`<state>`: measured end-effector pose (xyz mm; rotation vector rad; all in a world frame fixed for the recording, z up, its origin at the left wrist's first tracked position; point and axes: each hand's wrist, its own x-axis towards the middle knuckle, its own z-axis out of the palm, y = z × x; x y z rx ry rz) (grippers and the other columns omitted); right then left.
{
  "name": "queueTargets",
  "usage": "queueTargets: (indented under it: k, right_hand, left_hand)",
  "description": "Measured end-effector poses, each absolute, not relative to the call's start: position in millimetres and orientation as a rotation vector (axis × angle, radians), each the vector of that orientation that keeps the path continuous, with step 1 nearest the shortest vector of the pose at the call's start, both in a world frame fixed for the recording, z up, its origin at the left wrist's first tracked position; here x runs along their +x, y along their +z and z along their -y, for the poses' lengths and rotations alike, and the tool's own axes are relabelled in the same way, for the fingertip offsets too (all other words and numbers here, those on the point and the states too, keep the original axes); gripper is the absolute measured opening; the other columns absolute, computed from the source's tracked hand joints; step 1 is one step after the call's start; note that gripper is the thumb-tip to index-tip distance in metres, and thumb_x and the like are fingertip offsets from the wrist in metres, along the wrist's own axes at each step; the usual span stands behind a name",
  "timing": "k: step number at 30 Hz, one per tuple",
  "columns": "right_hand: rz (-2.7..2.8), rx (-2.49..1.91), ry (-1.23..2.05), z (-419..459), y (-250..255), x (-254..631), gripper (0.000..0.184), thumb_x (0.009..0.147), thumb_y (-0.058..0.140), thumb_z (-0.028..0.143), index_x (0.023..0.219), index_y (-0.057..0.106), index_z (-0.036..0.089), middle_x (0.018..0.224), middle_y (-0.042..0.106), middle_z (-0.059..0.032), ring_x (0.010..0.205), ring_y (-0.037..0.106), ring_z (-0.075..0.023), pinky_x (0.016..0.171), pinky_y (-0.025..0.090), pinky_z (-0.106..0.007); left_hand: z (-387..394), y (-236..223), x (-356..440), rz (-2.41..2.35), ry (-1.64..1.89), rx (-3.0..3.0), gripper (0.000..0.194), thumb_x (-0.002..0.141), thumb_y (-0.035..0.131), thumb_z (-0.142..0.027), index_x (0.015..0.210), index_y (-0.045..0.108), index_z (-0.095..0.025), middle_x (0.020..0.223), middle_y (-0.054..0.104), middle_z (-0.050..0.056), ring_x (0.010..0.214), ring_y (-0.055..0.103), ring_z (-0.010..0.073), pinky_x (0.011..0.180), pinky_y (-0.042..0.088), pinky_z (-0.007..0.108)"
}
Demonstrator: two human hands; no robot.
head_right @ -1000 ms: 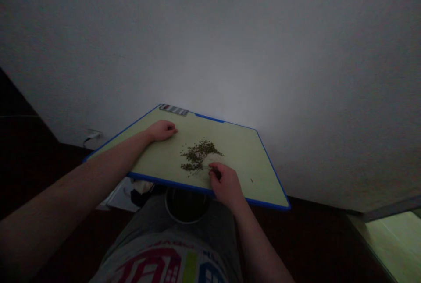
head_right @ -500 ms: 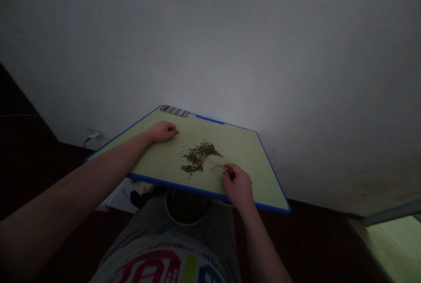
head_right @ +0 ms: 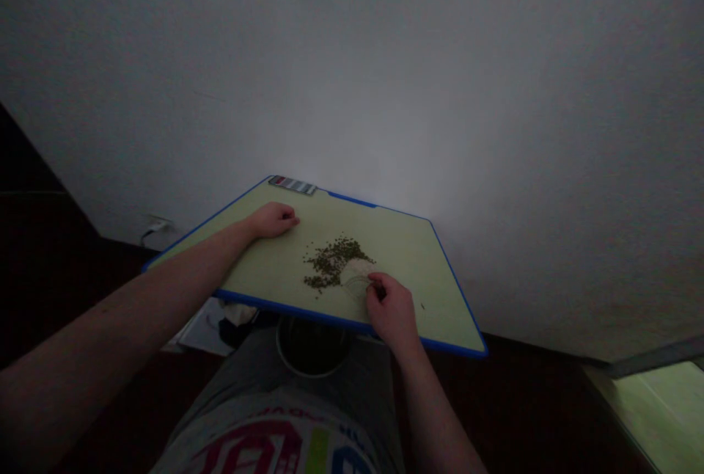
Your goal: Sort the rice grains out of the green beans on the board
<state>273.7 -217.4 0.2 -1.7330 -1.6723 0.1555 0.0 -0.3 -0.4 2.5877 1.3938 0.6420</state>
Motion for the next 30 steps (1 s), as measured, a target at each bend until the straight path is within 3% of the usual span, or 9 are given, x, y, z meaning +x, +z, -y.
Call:
queueTargets:
  k: [15, 23, 30]
  right_hand:
    - [1.766, -1.619, 0.357, 205.5, -2.4, 281.4, 0.027, 0.075, 0.047, 0.027, 0.096, 0.061, 0.017, 0.074, 0.064, -0.0033, 0.064, 0.058, -0.0159, 0.063, 0.047, -0.029]
    - [1.698, -1.641, 0.248, 196.9, -4.3, 281.4, 0.028, 0.075, 0.048, 0.028, 0.097, 0.062, 0.018, 0.081, 0.066, -0.0049, 0.072, 0.060, -0.0176, 0.069, 0.047, -0.031]
    - [1.772, -1.636, 0.335, 200.0, -2.6, 284.1, 0.028, 0.074, 0.048, 0.028, 0.095, 0.062, 0.017, 0.073, 0.065, -0.0032, 0.064, 0.057, -0.0159, 0.062, 0.045, -0.029]
  left_hand:
    - [1.5, 0.4, -0.2, -1.381, 0.640, 2.587, 0.037, 0.074, 0.041, -0.046, 0.062, 0.058, -0.016, 0.055, 0.052, 0.002, 0.052, 0.040, 0.0113, 0.052, 0.026, 0.025]
    - [0.5, -1.0, 0.3, -1.401, 0.650, 2.574, 0.035, 0.073, 0.042, -0.046, 0.061, 0.057, -0.016, 0.055, 0.053, 0.002, 0.053, 0.040, 0.0109, 0.052, 0.026, 0.025]
    - [0.4, -1.0, -0.2, -1.385, 0.658, 2.584, 0.036, 0.074, 0.042, -0.045, 0.060, 0.057, -0.016, 0.055, 0.052, 0.001, 0.051, 0.039, 0.0104, 0.050, 0.025, 0.025]
